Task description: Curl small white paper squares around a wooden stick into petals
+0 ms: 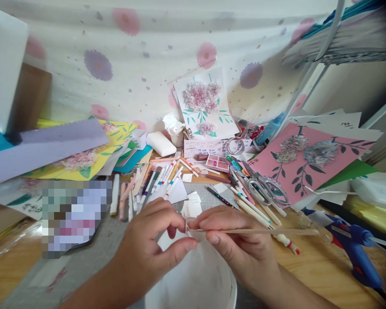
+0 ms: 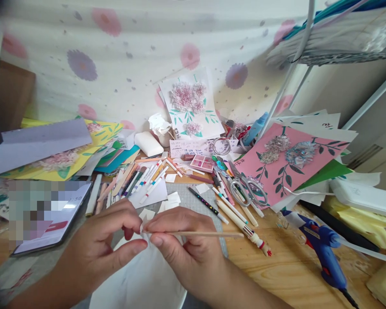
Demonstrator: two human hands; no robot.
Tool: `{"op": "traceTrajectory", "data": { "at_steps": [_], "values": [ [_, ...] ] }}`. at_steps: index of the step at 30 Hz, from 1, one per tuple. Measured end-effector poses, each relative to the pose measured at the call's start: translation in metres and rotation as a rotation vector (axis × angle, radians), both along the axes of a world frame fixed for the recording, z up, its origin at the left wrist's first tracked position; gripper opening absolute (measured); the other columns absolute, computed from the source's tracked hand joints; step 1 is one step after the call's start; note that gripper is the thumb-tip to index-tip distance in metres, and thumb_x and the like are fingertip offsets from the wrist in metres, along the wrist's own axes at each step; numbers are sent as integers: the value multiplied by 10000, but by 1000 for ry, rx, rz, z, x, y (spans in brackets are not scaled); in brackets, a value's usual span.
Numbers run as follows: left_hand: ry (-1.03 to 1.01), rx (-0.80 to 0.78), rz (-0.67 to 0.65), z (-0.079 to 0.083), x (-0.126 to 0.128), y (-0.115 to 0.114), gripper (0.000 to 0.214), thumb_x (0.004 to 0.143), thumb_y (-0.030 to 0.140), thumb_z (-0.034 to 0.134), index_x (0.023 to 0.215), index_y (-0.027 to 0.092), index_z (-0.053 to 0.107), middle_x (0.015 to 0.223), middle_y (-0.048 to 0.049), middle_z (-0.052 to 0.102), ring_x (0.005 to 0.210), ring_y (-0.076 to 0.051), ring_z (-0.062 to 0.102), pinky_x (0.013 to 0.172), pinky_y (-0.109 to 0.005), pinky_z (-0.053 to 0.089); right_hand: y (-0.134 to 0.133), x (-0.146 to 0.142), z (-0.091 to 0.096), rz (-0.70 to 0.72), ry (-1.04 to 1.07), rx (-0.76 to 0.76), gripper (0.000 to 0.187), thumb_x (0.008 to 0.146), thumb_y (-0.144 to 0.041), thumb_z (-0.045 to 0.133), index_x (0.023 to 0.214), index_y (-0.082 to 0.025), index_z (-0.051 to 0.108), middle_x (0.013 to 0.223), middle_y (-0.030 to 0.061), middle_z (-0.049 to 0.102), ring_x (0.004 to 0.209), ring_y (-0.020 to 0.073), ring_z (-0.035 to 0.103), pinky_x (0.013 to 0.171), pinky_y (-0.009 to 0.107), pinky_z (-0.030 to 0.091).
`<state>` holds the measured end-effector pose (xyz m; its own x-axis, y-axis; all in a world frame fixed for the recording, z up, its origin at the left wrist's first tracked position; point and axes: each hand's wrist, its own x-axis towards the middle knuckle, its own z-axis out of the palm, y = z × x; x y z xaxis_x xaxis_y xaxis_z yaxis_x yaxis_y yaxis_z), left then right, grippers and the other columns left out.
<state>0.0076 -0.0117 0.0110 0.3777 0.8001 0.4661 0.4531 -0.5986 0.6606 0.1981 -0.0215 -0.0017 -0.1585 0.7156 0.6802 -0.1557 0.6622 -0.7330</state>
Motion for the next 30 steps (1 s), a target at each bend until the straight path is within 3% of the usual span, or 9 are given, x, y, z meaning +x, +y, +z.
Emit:
{"op": "traceTrajectory", "data": {
  "at_steps": [4, 9, 14, 24, 30],
  "values": [
    [1, -34, 6, 1, 1, 1, 166, 791, 102, 590, 658, 198, 570, 639, 28, 561, 625, -141, 550, 595, -259, 397, 1, -1, 0, -4, 12, -20, 346, 864, -64, 660, 1092, -315, 728, 927, 35, 794, 891, 209, 727, 778, 349, 581],
    [-15, -75, 3, 2, 2, 2, 179, 811, 117, 552, 654, 195, 585, 640, 27, 566, 597, -127, 552, 570, -243, 405, 1, -1, -1, 53, 89, -181, 192, 897, -174, 658, 1022, -284, 754, 904, 47, 794, 849, 208, 733, 724, 328, 588],
    [-26, -104, -1, 1, 1, 2, 169, 815, 127, 572, 663, 194, 604, 649, 33, 571, 606, -119, 551, 583, -233, 408, 3, -3, -5, 139, 210, -290, 155, 904, -225, 663, 1017, -285, 751, 918, 36, 809, 827, 195, 740, 721, 320, 591],
    [37, 37, -16, 1, 3, 1, 194, 829, 90, 560, 667, 195, 579, 645, 21, 569, 650, -143, 556, 618, -260, 401, 2, -1, -4, 80, 134, -212, 171, 900, -213, 668, 1025, -291, 755, 902, 39, 797, 852, 200, 728, 738, 326, 580],
    [16, 14, -35, 0, 1, 1, 182, 838, 99, 564, 688, 194, 606, 646, 23, 567, 655, -139, 559, 617, -254, 404, 2, -1, -5, 77, 155, -229, 178, 911, -192, 651, 1016, -290, 754, 902, 25, 783, 843, 172, 716, 737, 285, 569]
  ]
}}
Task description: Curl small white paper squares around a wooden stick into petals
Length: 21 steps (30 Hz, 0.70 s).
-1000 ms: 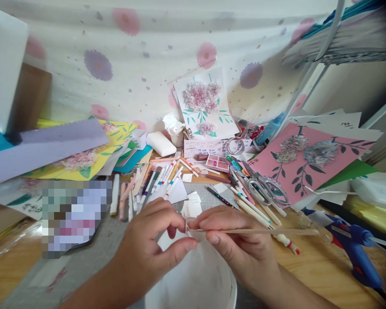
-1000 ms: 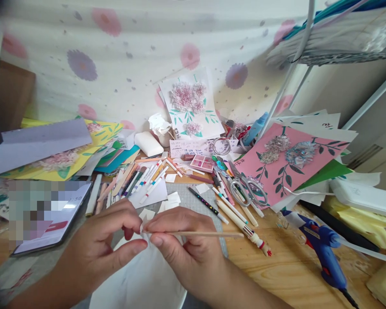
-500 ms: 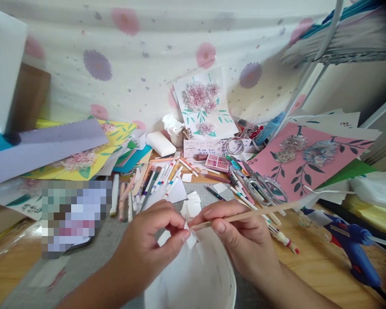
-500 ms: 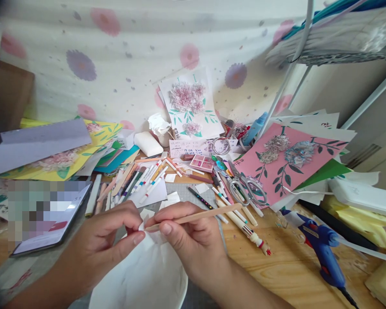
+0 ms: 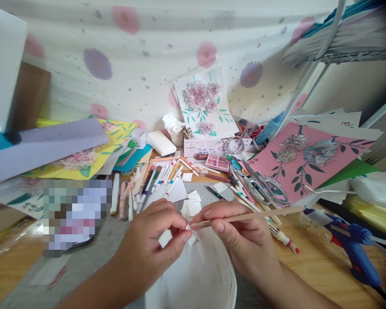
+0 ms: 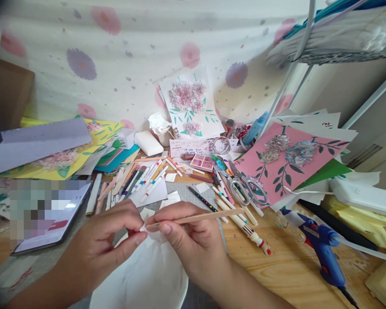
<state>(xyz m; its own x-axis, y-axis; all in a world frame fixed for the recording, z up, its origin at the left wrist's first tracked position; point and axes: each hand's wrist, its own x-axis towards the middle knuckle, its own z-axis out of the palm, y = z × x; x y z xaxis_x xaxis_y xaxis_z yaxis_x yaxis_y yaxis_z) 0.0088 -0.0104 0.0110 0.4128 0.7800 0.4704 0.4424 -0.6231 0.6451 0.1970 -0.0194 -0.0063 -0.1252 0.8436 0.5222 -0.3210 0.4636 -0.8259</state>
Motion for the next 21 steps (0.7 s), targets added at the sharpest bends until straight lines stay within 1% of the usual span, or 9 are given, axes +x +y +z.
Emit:
{"op": "traceTrajectory", "data": {
  "at_steps": [4, 10, 13, 15, 18, 19, 20, 21],
  "values": [
    [-37, -26, -14, -1, -1, 1, 179, 835, 88, 564, 702, 195, 619, 652, 33, 568, 641, -121, 555, 599, -232, 403, 1, 0, -1, 6, 25, -22, 148, 903, -204, 666, 991, -276, 760, 882, 21, 777, 832, 162, 710, 740, 272, 563],
    [-55, -2, -33, -2, -2, 2, 185, 832, 72, 567, 709, 199, 621, 658, 39, 563, 659, -121, 558, 619, -232, 406, 1, -1, -5, 89, 99, -91, 130, 902, -226, 675, 996, -277, 751, 916, 13, 785, 852, 171, 725, 790, 303, 563],
    [-87, -35, -50, -3, -2, 2, 179, 837, 79, 570, 730, 211, 627, 676, 43, 564, 661, -117, 560, 626, -228, 414, 1, -1, -6, 115, 138, -118, 123, 900, -234, 681, 993, -276, 749, 922, 9, 792, 844, 162, 732, 787, 296, 566],
    [-119, -65, -41, -4, -2, 1, 163, 840, 100, 581, 755, 222, 648, 764, 29, 582, 731, -125, 585, 680, -234, 438, 2, -1, -5, 136, 161, -135, 114, 899, -236, 684, 987, -270, 748, 917, 8, 799, 844, 154, 737, 789, 287, 568],
    [-163, -101, 1, -5, -2, 0, 146, 836, 134, 605, 747, 231, 668, 1025, -11, 621, 996, -181, 611, 872, -291, 444, 3, -2, -4, 177, 188, -153, 108, 900, -241, 683, 987, -263, 744, 928, 11, 806, 857, 153, 746, 804, 288, 571],
    [-168, -118, -5, -4, -2, 1, 143, 835, 138, 606, 741, 229, 665, 1073, -18, 629, 1044, -197, 609, 905, -311, 438, 3, -2, -4, 189, 193, -156, 109, 903, -241, 680, 991, -261, 742, 939, 12, 807, 862, 153, 748, 807, 287, 571],
    [-169, -141, -22, -4, -1, 1, 142, 837, 138, 601, 741, 225, 658, 1071, -24, 645, 1045, -206, 619, 906, -325, 445, 3, -2, -4, 199, 194, -157, 112, 906, -241, 677, 996, -261, 739, 947, 13, 808, 866, 151, 750, 808, 282, 572],
    [-166, -161, -44, -3, -1, 1, 142, 842, 137, 590, 746, 221, 651, 1024, -30, 663, 998, -205, 637, 876, -332, 464, 3, -2, -4, 204, 195, -153, 114, 908, -239, 674, 1000, -260, 737, 949, 13, 808, 866, 147, 752, 807, 274, 571]
  ]
}}
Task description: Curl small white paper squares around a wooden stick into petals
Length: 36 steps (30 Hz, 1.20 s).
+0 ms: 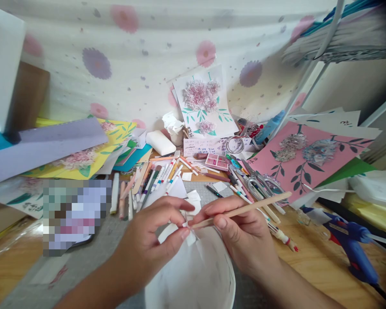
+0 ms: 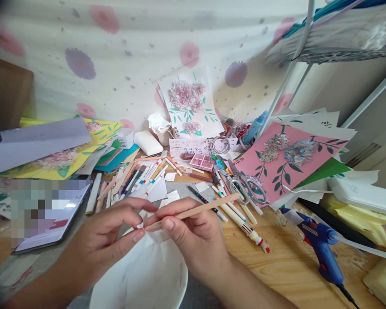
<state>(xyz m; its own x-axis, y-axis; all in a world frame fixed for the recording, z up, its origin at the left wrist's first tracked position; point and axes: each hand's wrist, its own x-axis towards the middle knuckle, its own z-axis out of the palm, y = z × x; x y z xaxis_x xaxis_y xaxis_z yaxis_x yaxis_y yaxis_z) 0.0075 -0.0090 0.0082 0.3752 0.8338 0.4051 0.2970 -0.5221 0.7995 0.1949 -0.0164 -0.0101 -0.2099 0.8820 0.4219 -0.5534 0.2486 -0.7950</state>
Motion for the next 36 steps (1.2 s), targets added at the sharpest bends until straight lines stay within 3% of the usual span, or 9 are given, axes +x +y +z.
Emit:
{"op": "traceTrajectory", "data": {
  "at_steps": [5, 12, 18, 23, 29, 36],
  "values": [
    [20, 22, -7, 4, 1, 2, 163, 841, 113, 538, 736, 195, 631, 796, -36, 666, 793, -200, 646, 749, -353, 515, -1, 1, 0, -30, -26, 8, 116, 907, -233, 675, 998, -263, 741, 915, 6, 806, 853, 130, 742, 792, 240, 561],
    [117, 363, 28, 7, 2, 0, 196, 800, 8, 574, 737, 186, 628, 765, -26, 677, 769, -174, 652, 848, -371, 521, -1, 5, -1, -99, -88, 84, 146, 912, -230, 662, 1022, -282, 742, 953, 18, 783, 870, 170, 708, 807, 309, 549],
    [130, 413, 31, 8, 2, 1, 189, 783, 0, 601, 742, 182, 633, 769, -37, 690, 764, -170, 659, 874, -383, 524, -4, 4, 3, -130, -141, 151, 172, 920, -199, 649, 1040, -283, 739, 956, 20, 781, 902, 169, 709, 817, 300, 539],
    [106, 384, 24, 10, 2, 2, 207, 790, -1, 577, 766, 195, 640, 783, -26, 685, 778, -163, 660, 869, -369, 524, -4, 3, 2, -135, -130, 151, 176, 920, -185, 647, 1040, -277, 738, 950, 18, 782, 892, 162, 713, 799, 290, 546],
    [32, 231, 12, 6, -1, 0, 216, 789, 22, 556, 768, 228, 619, 806, 11, 701, 806, -157, 680, 926, -378, 501, 1, 3, -1, -148, -76, 110, 140, 912, -212, 659, 1004, -273, 746, 922, 17, 790, 848, 171, 726, 780, 312, 573],
    [-46, 4, 47, 4, -3, 1, 150, 763, 90, 599, 721, 231, 630, 816, -6, 722, 858, -197, 708, 803, -315, 536, 4, 3, 1, -149, -45, 51, 123, 899, -222, 672, 972, -283, 752, 879, 23, 799, 806, 188, 748, 736, 328, 605]
  ]
}}
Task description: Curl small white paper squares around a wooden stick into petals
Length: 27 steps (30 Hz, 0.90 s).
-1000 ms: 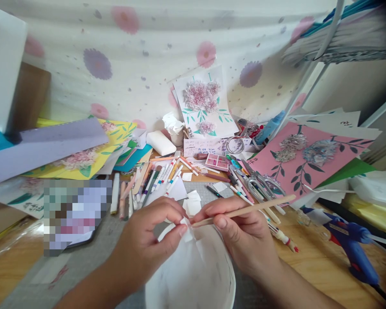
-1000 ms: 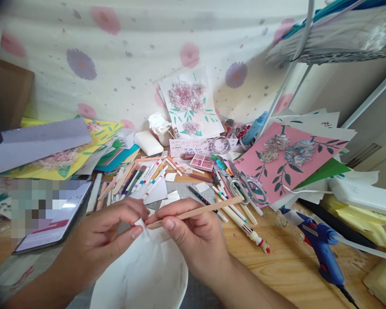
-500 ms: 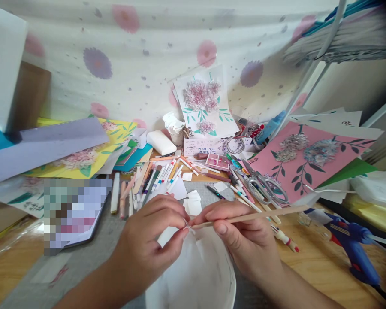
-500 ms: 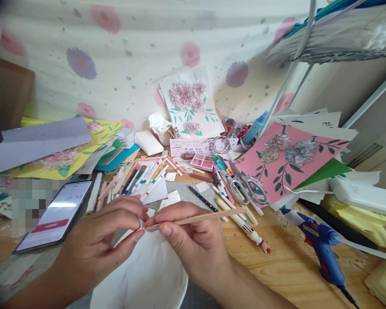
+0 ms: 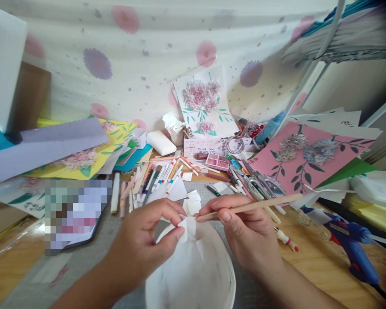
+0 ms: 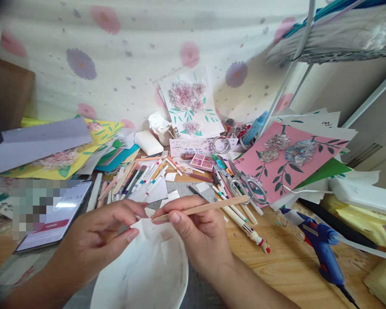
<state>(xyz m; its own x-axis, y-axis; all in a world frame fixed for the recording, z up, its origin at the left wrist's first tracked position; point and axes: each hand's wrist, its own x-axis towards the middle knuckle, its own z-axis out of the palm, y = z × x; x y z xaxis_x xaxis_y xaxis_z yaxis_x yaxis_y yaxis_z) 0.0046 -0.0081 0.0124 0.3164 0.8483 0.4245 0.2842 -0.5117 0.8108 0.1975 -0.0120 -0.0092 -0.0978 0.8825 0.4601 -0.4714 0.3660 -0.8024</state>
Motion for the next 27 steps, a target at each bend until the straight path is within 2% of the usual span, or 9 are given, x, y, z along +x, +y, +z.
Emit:
{"op": "traceTrajectory", "data": {
  "at_steps": [5, 9, 14, 18, 21, 27],
  "values": [
    [-79, -155, 106, -4, 0, 1, 112, 751, 136, 642, 676, 218, 632, 784, -9, 730, 792, -186, 702, 692, -263, 531, -1, 0, 1, 12, 7, -25, 84, 885, -252, 693, 941, -267, 753, 859, 24, 798, 820, 190, 738, 722, 313, 595],
    [-149, -275, 112, -6, -2, 2, 104, 764, 155, 682, 694, 217, 636, 817, 9, 717, 761, -150, 684, 664, -221, 524, -3, -1, -1, 72, 11, -93, 74, 882, -263, 700, 940, -265, 747, 871, 13, 796, 812, 164, 729, 720, 278, 571],
    [-169, -313, 130, -5, -1, 3, 100, 770, 146, 688, 704, 210, 647, 851, 8, 713, 756, -138, 674, 662, -211, 519, -6, -3, -2, 57, -27, -101, 93, 872, -290, 708, 944, -252, 754, 868, 32, 801, 798, 178, 727, 732, 307, 573],
    [-187, -347, 114, -4, 1, 2, 101, 768, 153, 694, 703, 206, 637, 853, -1, 720, 743, -149, 670, 643, -223, 514, -7, -3, 0, 31, -53, -68, 104, 882, -274, 697, 963, -265, 761, 867, 27, 802, 782, 164, 725, 710, 282, 581],
    [-231, -372, 96, -3, 1, 0, 109, 766, 142, 683, 694, 205, 631, 885, -17, 728, 793, -173, 675, 687, -256, 517, -7, -2, 1, 5, -80, -43, 109, 877, -254, 703, 960, -274, 770, 865, 22, 802, 791, 160, 727, 725, 277, 589],
    [-353, -399, 1, -3, -2, 2, 139, 743, 117, 676, 646, 207, 633, 1036, -32, 696, 1021, -221, 622, 827, -301, 494, 1, 1, 0, -86, -92, -63, 71, 855, -256, 727, 893, -272, 785, 828, 20, 790, 745, 169, 744, 704, 295, 631]
  ]
}}
